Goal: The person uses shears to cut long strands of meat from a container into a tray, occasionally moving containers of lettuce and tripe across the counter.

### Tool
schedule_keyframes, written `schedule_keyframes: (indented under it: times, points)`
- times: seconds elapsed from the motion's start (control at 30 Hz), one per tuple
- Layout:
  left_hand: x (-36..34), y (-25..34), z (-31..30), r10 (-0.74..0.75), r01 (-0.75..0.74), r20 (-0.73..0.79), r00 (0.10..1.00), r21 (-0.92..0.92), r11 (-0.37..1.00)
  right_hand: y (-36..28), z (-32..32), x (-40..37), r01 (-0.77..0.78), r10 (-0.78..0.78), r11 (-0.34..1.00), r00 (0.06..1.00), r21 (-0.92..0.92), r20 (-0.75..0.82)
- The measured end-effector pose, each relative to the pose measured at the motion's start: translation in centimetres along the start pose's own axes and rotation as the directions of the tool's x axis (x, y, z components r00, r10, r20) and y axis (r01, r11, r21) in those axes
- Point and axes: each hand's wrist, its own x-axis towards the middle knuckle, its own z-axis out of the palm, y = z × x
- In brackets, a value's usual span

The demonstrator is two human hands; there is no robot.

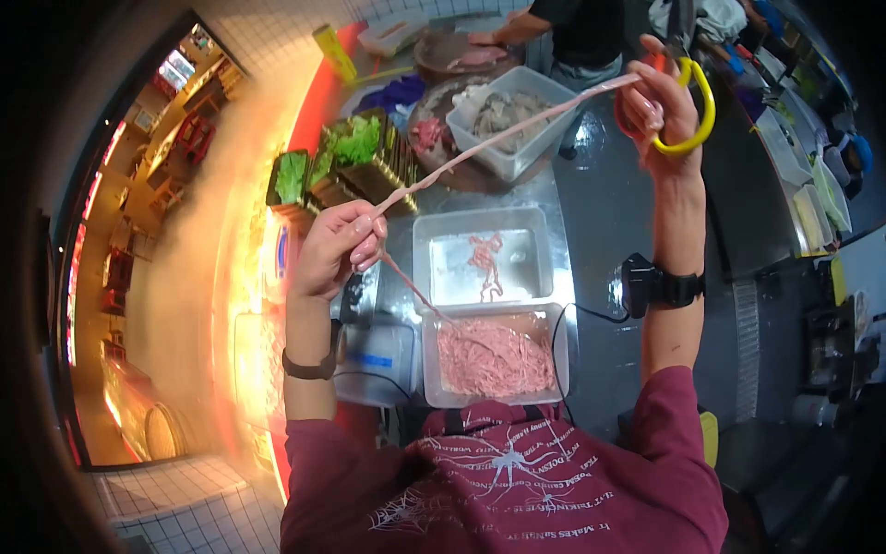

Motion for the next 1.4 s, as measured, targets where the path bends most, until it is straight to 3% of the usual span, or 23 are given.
schedule_keyframes:
  times: [0.07,0.13,0.27,0.33,0.47,0.7,0.77,0.9,1.0,1.07,1.1,1.17,1.27,1.3,1.4]
  points:
    - [-1.3,-0.3,0.4,0.043,-0.043,0.008,0.999,-0.049,0.998,1.3,0.0,-1.7,-0.059,0.061,0.998,0.995,0.026,-0.077]
    - [-2.4,-0.5,0.6,0.035,-0.036,-0.014,0.999,-0.075,0.997,2.7,-1.0,-2.7,-0.114,0.115,0.991,0.993,0.064,-0.016]
    - [-3.6,-0.6,0.7,0.058,-0.057,0.008,0.998,-0.03,0.998,5.1,-2.4,-4.5,-0.161,0.165,0.986,0.982,0.051,-0.089]
    - [-4.2,-0.3,0.6,0.007,-0.001,-0.066,0.998,0.087,0.996,5.8,-2.8,-4.8,-0.179,0.186,0.981,0.977,0.071,-0.103]
    - [-5.2,-0.6,-0.5,-0.065,0.083,-0.13,0.989,0.144,0.986,6.4,-2.8,-5.3,-0.192,0.21,0.976,0.958,0.103,-0.195]
    - [-5.8,-1.3,-1.5,0.004,-0.015,-0.18,0.984,-0.062,0.998,7.5,-3.3,-5.3,-0.225,0.234,0.97,0.967,0.095,-0.1]
    - [-5.9,-1.3,-1.7,0.035,-0.07,-0.134,0.99,-0.272,0.96,7.7,-3.3,-5.3,-0.246,0.259,0.96,0.962,0.133,-0.089]
    - [-6.0,-1.4,-2.0,0.1,-0.122,-0.088,0.991,-0.291,0.949,8.0,-3.2,-5.6,-0.251,0.267,0.955,0.959,0.156,-0.091]
    - [-6.4,-1.7,-2.2,0.072,-0.104,-0.146,0.987,-0.221,0.97,8.4,-3.8,-5.7,-0.236,0.259,0.955,0.958,0.18,-0.12]
    - [-6.6,-1.9,-2.4,0.125,-0.142,-0.13,0.984,-0.125,0.982,8.4,-3.5,-6.0,-0.249,0.275,0.958,0.94,0.144,-0.2]
    - [-6.8,-1.7,-2.2,0.067,-0.087,-0.137,0.988,-0.147,0.985,9.0,-4.6,-6.0,-0.249,0.266,0.96,0.954,0.131,-0.138]
    - [-6.3,-1.7,-2.0,0.037,-0.056,-0.143,0.989,-0.13,0.99,10.3,-4.4,-6.4,-0.319,0.297,0.944,0.933,-0.085,-0.205]
    - [-4.8,-3.1,-2.0,-0.03,0.004,-0.215,0.976,-0.119,0.993,13.3,-5.1,-8.5,-0.488,0.378,0.787,0.865,-0.378,-0.328]
    - [-4.0,-3.5,-2.1,-0.061,0.036,-0.275,0.96,-0.094,0.995,14.1,-5.1,-9.5,-0.538,0.425,0.732,0.84,-0.418,-0.338]
    - [-2.8,-3.6,-2.1,-0.085,0.071,-0.258,0.962,-0.064,0.995,17.5,-6.3,-11.5,-0.589,0.514,0.638,0.806,-0.496,-0.295]
